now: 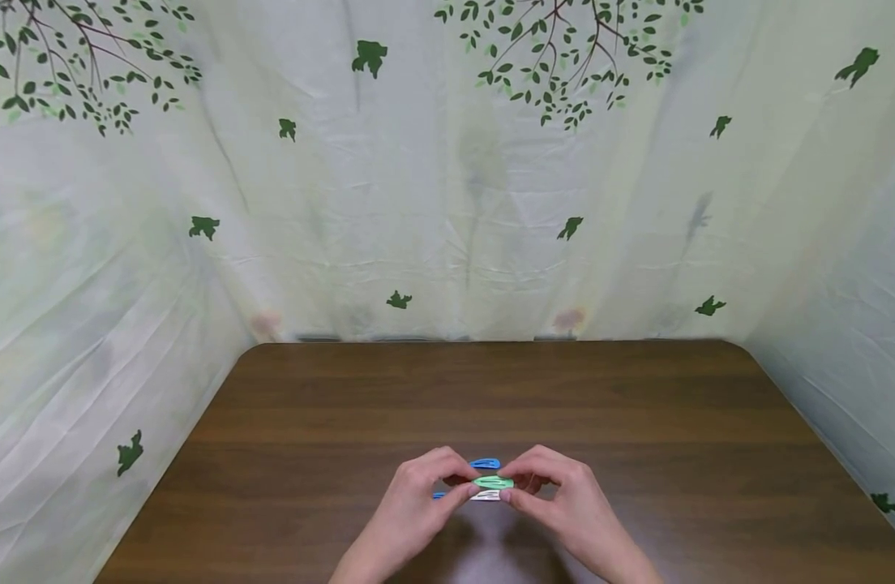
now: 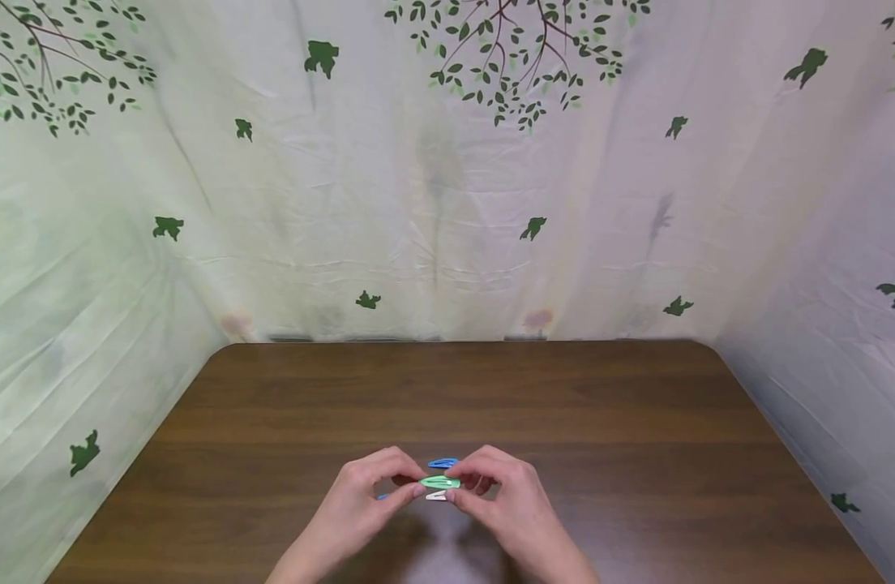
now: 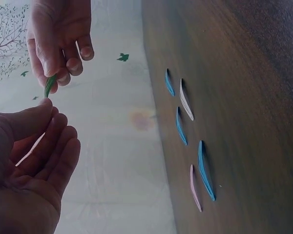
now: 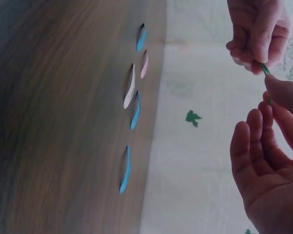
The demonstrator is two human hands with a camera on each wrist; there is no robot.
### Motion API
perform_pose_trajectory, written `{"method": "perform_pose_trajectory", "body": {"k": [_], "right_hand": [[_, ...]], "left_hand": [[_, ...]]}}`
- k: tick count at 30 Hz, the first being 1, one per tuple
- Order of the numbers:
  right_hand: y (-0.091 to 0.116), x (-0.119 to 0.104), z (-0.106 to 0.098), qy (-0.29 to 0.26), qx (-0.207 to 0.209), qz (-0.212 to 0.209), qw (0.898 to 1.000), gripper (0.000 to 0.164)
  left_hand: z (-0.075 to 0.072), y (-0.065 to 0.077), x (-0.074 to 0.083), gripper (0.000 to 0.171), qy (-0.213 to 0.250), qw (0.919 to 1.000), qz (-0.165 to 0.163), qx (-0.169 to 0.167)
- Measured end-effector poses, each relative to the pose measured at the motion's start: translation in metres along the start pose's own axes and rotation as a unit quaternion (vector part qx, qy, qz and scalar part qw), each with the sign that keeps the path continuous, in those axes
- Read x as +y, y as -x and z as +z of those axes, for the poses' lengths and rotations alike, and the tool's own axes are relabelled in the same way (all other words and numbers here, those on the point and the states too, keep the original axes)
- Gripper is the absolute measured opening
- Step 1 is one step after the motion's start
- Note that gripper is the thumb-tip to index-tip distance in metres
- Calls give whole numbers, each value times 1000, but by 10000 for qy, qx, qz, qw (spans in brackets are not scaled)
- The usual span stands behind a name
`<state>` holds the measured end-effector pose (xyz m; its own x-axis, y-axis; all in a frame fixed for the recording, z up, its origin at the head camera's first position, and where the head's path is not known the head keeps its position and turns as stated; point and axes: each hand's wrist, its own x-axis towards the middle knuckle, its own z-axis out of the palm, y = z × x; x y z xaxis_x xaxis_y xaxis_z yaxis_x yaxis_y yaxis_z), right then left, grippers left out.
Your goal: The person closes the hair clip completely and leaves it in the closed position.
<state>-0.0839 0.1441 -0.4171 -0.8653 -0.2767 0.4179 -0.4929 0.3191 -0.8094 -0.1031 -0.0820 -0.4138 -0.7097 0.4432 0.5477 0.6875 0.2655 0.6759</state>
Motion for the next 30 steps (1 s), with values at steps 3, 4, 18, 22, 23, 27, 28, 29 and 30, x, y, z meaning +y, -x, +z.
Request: {"method": "perform_pose_trajectory", "body": {"k": [3, 4, 18, 22, 23, 27, 28, 29, 30], "right_hand": [[0, 2, -2, 39, -15, 6, 10000, 19], [1, 3, -3, 49, -22, 22, 10000, 19], [4, 25, -21, 477, -194, 223, 9984, 20], [5, 32, -29, 741, -375, 390, 9958, 18], [5, 34, -30, 799, -413, 421, 9951, 18], [6, 41, -34, 958, -514, 516, 9927, 18], [6, 43, -35, 995, -529, 517, 9923, 18], [6, 45, -36, 1012, -546, 527, 9920, 18], [6, 47, -37, 1029, -558, 534, 9917, 18]], "left_hand": [[2, -2, -1, 13, 68, 9999, -53, -77], [2, -3, -1, 13, 118, 9998, -80, -114], [24, -19, -18, 10, 142, 9922, -921, -833], [32, -24, -22, 8, 11, 9889, -999, -1103], [33, -26, -23, 8, -4, 9883, -975, -1172], [41, -31, -27, 9, -162, 9853, -952, -1407], [42, -33, -28, 9, -206, 9847, -959, -1439], [44, -34, -29, 10, -251, 9842, -970, -1461], [46, -35, -30, 10, -276, 9836, -992, -1482]]}}
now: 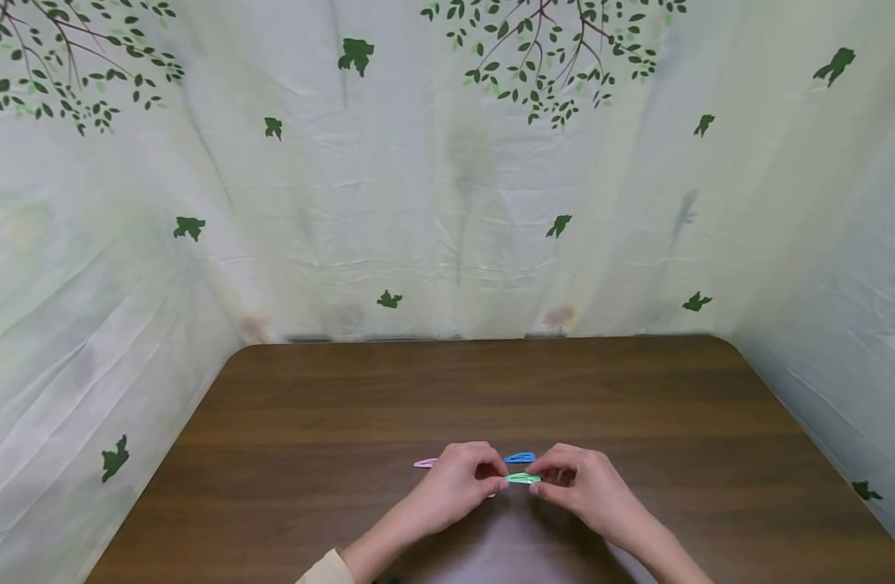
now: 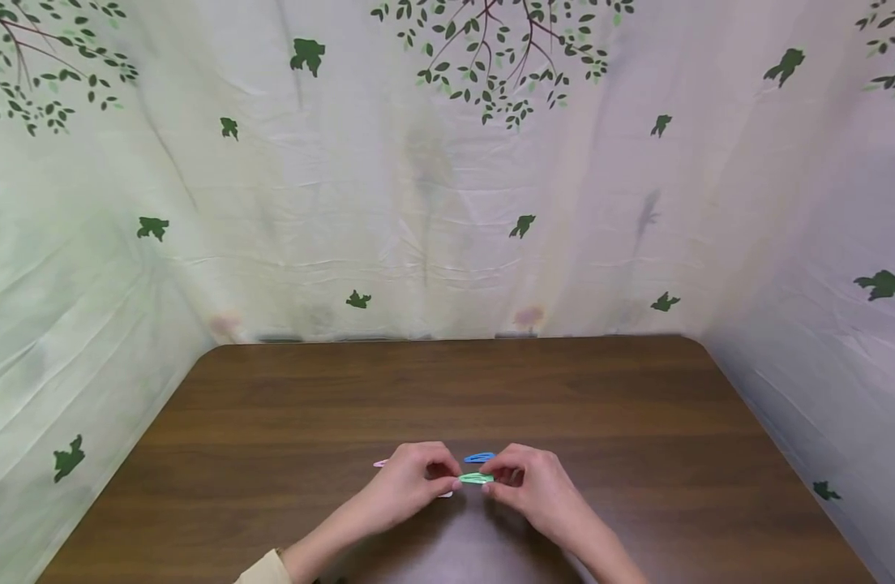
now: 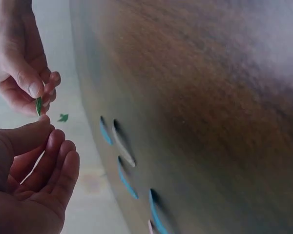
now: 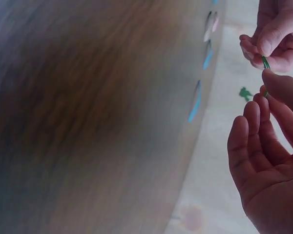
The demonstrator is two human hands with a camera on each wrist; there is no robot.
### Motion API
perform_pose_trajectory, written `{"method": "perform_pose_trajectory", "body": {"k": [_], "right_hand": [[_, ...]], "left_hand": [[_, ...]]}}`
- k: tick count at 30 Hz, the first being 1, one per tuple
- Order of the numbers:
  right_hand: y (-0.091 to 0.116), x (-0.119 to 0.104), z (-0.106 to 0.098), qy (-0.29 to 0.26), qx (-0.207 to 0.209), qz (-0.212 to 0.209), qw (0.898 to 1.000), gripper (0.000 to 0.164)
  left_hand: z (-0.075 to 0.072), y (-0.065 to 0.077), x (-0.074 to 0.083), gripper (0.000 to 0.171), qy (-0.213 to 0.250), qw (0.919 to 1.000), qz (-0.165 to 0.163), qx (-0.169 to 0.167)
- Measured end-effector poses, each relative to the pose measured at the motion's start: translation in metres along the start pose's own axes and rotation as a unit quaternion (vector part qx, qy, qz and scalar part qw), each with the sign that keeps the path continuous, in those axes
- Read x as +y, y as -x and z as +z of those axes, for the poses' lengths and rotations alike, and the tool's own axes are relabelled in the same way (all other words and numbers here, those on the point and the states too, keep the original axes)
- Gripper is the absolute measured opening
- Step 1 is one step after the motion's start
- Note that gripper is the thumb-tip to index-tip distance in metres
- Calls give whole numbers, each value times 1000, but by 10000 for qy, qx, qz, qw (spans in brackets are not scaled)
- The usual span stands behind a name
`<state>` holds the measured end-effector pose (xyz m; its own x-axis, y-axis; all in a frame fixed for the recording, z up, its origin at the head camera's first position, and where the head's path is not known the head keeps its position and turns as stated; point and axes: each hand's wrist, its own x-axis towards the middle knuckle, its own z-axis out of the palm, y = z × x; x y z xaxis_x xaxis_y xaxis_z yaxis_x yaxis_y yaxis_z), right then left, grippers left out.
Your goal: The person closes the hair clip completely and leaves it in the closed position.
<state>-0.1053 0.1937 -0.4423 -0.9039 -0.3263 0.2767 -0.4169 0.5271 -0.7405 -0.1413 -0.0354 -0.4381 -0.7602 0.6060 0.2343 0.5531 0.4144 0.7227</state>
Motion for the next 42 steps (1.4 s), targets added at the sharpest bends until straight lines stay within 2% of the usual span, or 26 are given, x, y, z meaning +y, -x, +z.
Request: {"method": "perform_pose_trajectory", "body": {"k": [4, 11, 16, 23, 34, 42], "right_hand": [[-2, 8, -1, -50, -122, 51, 9999, 15], [-6, 18, -4, -197, -515, 420, 9976, 12], [-9, 24, -5, -127, -819, 593, 9948, 10], [-13, 31, -3, -221, -1043, 638, 9922, 10], [-17, 35, 0, -119, -1170, 634, 9910, 11], [-16, 37, 0, -49, -1153, 491, 9921, 13]], "left_hand": [[5, -6, -5, 11, 2, 9999, -84, -97], [10, -15, -12, 9, -222, 9988, -148, -404], [15, -18, -16, 12, -141, 9982, -255, -524], [18, -20, -18, 13, -100, 9984, -395, -396], [21, -17, -12, 14, -684, 9957, -547, -309], [27, -15, -10, 16, -881, 9955, -347, -39]]}}
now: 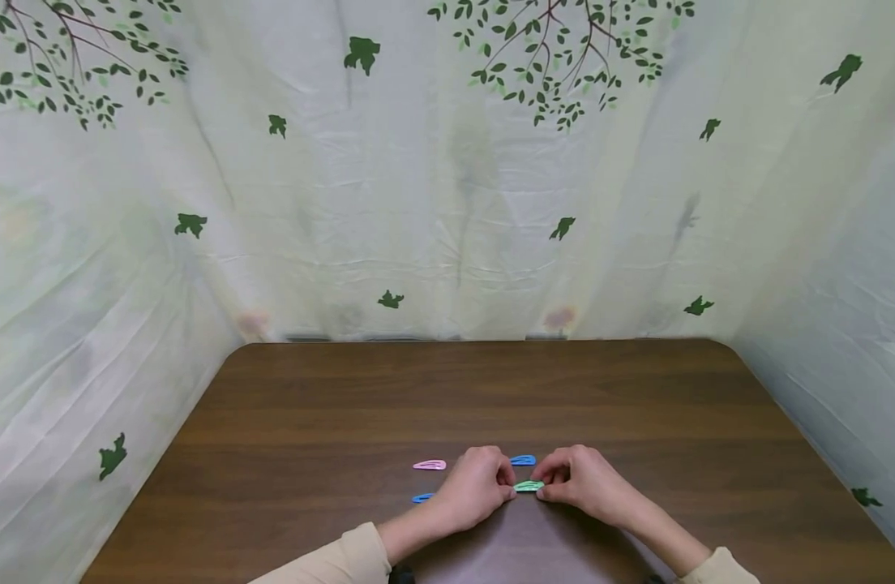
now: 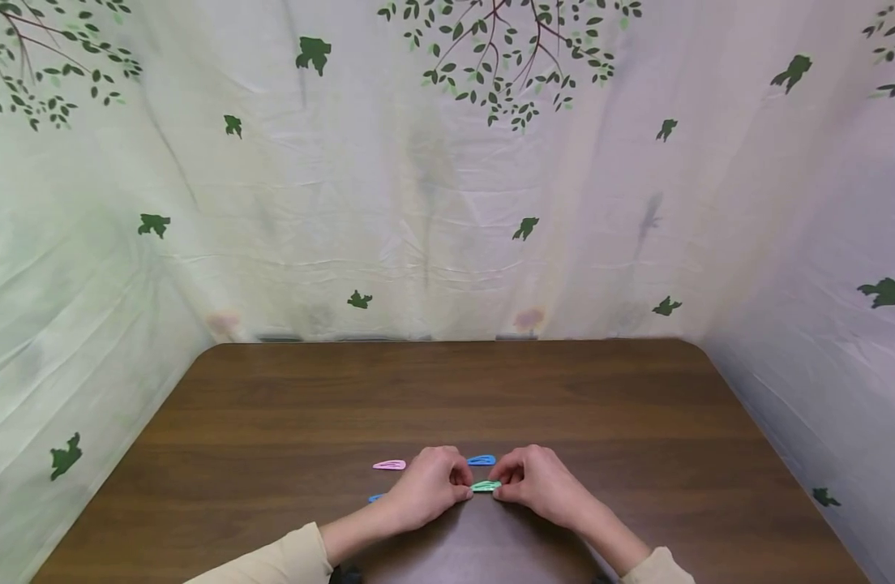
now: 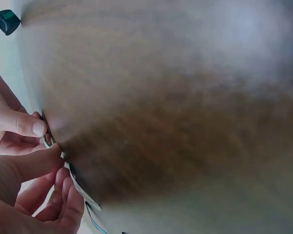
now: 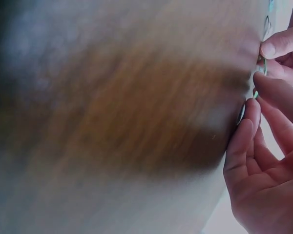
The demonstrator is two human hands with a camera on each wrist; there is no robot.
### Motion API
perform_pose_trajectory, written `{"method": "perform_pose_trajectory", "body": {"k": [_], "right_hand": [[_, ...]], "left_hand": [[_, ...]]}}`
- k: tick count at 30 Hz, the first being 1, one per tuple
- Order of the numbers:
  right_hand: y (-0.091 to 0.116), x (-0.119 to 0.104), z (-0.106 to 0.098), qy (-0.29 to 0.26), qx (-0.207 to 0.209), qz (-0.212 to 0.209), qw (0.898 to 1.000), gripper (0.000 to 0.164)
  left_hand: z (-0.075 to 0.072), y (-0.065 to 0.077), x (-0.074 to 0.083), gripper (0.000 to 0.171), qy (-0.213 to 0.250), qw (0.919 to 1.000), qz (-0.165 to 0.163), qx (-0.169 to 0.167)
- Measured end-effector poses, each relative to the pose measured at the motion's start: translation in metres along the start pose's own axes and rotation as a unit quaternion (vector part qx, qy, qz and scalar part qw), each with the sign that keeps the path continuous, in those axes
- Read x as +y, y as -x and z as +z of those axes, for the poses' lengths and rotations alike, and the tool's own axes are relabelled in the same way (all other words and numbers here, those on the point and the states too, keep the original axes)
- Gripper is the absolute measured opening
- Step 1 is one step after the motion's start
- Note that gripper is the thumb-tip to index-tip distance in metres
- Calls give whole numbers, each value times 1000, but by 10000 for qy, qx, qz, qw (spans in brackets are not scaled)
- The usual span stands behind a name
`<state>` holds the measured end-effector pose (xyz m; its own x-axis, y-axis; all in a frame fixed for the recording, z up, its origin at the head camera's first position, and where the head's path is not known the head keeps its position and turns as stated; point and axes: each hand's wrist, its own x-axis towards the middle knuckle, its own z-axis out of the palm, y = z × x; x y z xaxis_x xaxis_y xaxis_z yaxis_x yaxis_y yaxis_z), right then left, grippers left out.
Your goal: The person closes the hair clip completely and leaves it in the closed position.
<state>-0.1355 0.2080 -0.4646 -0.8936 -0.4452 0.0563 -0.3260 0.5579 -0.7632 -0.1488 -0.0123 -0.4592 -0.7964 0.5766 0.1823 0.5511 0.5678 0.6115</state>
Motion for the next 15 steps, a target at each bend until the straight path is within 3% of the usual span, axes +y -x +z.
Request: {"method": "perform_pose_trajectory", "body": {"k": [9, 15], "right_hand": [[-2, 0, -2, 10, -64, -45, 10000, 15], [1, -7, -10, -381, -314, 308, 9983, 18]], "left_hand": [[2, 1, -1, 17, -104, 9999, -46, 62], [-2, 4, -2, 13, 108, 9998, -12, -140]]}}
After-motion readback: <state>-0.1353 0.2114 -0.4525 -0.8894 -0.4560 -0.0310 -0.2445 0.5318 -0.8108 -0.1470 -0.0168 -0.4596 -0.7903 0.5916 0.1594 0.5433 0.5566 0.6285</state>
